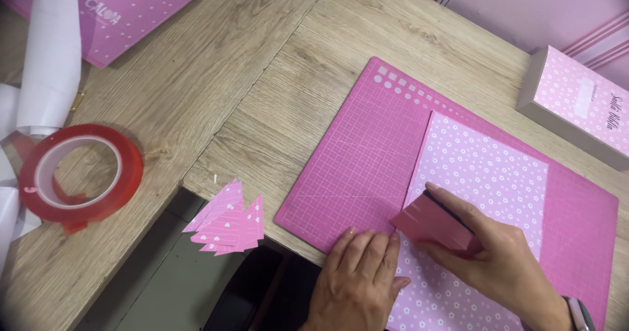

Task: Assembling a decorative handmade book by covering cardboard with paper and fitting components together.

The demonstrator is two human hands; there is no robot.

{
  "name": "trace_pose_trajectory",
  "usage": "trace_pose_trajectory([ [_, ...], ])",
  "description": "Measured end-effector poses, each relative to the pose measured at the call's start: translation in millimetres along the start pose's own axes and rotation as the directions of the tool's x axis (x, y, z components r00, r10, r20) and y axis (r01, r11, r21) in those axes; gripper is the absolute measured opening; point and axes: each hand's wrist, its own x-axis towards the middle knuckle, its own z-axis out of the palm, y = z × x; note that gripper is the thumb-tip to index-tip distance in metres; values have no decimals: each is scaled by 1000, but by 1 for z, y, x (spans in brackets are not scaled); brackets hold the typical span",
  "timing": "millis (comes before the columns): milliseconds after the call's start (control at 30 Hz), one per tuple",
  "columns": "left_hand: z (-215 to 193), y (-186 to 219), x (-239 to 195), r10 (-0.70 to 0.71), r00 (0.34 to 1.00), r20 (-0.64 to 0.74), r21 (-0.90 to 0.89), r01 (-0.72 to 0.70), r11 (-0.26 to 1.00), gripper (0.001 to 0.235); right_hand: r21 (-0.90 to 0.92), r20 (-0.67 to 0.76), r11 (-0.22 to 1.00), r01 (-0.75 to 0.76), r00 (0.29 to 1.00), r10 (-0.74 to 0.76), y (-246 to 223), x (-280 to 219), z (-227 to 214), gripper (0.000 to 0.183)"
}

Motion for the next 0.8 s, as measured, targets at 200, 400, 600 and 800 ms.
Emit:
trace_pose_trajectory([
  [200, -2, -2, 3, 30, 999, 36, -27, -29, 999, 40, 32, 9, 999, 33, 999, -33, 7, 11, -5, 80],
  [400, -5, 0, 4, 30, 1000, 10, -37, -29, 999, 38, 125, 199, 989, -74, 979, 48, -1, 13, -10, 79],
  [600, -4, -2, 6, -31, 999, 5, -95, 32, 995, 39, 267, 156, 956, -121, 984, 81, 4, 24, -7, 85],
  [800, -6, -2, 9, -35, 999, -11, -95, 34, 995, 41, 190, 170, 979, -80, 984, 48, -1, 15, -8, 78],
])
